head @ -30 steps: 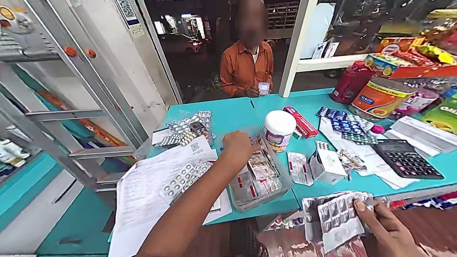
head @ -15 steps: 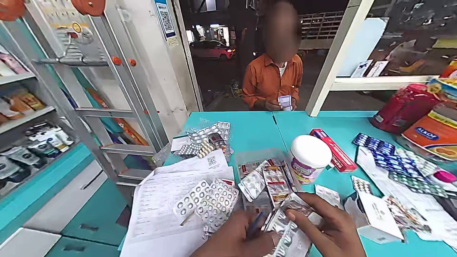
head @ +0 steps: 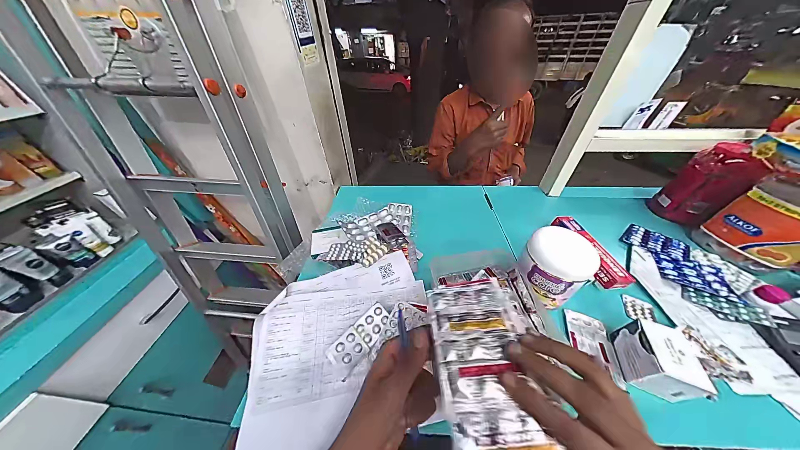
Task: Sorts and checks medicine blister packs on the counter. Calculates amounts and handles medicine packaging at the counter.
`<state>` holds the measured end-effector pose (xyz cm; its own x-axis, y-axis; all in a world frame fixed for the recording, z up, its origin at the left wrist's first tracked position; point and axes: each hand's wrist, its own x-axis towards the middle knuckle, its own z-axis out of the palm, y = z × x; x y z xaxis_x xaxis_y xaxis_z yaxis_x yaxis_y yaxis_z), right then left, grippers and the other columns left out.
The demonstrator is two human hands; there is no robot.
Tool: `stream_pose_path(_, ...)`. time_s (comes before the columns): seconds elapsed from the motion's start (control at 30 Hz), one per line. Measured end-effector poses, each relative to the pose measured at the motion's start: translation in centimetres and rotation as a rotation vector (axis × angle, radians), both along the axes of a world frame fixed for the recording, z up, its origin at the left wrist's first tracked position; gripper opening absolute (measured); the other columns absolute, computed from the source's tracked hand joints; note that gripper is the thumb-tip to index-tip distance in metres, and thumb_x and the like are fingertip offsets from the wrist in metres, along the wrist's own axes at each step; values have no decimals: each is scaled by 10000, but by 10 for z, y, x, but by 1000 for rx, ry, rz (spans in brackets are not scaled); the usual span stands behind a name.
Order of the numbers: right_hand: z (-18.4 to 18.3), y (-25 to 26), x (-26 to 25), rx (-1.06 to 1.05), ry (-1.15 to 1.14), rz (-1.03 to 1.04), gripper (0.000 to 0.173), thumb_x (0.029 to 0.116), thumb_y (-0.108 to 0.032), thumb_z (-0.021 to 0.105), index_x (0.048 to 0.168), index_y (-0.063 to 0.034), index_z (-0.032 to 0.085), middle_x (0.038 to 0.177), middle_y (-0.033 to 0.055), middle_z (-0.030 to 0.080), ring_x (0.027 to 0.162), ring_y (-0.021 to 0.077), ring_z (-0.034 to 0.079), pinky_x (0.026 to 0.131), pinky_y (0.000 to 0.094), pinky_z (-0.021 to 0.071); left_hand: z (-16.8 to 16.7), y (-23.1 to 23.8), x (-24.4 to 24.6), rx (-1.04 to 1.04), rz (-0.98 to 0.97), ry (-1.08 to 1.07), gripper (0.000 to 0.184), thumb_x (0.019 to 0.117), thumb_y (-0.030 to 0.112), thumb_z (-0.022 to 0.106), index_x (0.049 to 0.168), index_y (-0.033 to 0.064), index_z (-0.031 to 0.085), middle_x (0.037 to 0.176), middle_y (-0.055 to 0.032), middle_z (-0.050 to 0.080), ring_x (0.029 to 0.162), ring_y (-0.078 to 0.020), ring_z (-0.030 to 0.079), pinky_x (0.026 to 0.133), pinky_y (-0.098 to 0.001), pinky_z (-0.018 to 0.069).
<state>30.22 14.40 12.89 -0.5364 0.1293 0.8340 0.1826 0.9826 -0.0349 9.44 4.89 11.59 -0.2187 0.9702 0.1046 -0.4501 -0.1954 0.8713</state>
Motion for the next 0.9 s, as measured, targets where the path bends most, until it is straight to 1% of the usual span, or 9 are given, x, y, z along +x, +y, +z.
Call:
stream_pose_path(0.03, -5, 0, -5, 24, -71, 3, 185, 1065, -185, 531, 1212, -171, 642, 1287, 49, 649, 1304, 176, 563, 1138, 292, 414, 2, -2, 3, -64, -14, -51, 170, 1031, 329, 582, 1045, 204, 695, 877, 82, 760, 682, 9, 692, 623, -188, 586)
stream_pose_path(0.1, -14, 1, -10, -47, -153, 41, 225, 1078, -172, 489, 1267, -174, 611, 1401, 95, 588, 1398, 189, 499, 1180, 301, 382, -3, 2, 2, -81, 49, -60, 120, 1013, 125, 585, 1082, 85, 675, 909, -6, 768, 819, -100, 750, 759, -292, 633)
stream_pose_path(0.2, -16, -2, -2, -443, -93, 76, 283, 1064, -99, 474, 1306, -132, 617, 1539, 107, 482, 1448, 138, 439, 1173, 290, 408, -10, 6, -5, -130, 44, -33, 125, 1012, 134, 584, 1092, 85, 668, 910, -4, 758, 778, -76, 733, 675, -250, 612)
stream_pose_path(0.3, -14, -8, 1, -899, 138, 100, 358, 1066, -93, 474, 1381, 40, 577, 1410, 127, 613, 1220, 168, 658, 978, 348, 600, -9, 7, -5, -206, -2, -25, 128, 1032, 156, 547, 1105, 104, 638, 901, 7, 754, 724, -55, 718, 583, -209, 577)
stream_pose_path(0.37, -12, -15, -4, -1100, 172, 105, 398, 1048, -73, 480, 1411, 89, 505, 1267, 61, 696, 1072, 98, 704, 873, 292, 619, -8, 8, -2, -226, -32, -26, 140, 1043, 164, 533, 1147, 101, 602, 929, 1, 751, 755, -68, 726, 607, -218, 589)
stream_pose_path(0.43, -14, -21, -10, -1152, 190, 108, 393, 1014, -32, 550, 1389, 83, 520, 1113, -40, 750, 957, 5, 703, 850, 215, 593, -6, 9, 0, -231, -32, -14, 149, 1043, 164, 532, 1164, 105, 597, 926, 11, 754, 750, -56, 726, 600, -209, 588)
stream_pose_path(0.5, -17, -25, -14, -1163, 214, 102, 360, 986, 17, 578, 1338, 93, 562, 1021, -55, 764, 902, -2, 710, 855, 210, 596, -6, 9, 1, -232, -37, 13, 170, 1046, 170, 525, 1188, 108, 593, 942, 26, 753, 771, -42, 722, 603, -199, 578)
stream_pose_path(0.73, -22, -26, -11, -1230, 333, 81, 299, 993, 40, 551, 1280, 10, 628, 1043, -36, 774, 931, 57, 733, 868, 251, 612, -9, 12, 7, -159, -49, 14, 153, 1050, 135, 517, 1183, 105, 586, 952, 63, 737, 813, -8, 708, 674, -186, 585)
stream_pose_path(0.9, -27, -23, -12, -1219, 453, 55, 219, 921, -2, 678, 1111, -112, 689, 935, -62, 761, 843, 33, 718, 786, 210, 606, -16, 14, 7, -115, -31, 68, 113, 1033, 135, 552, 1072, 157, 656, 881, 112, 730, 731, 51, 669, 609, -133, 535)
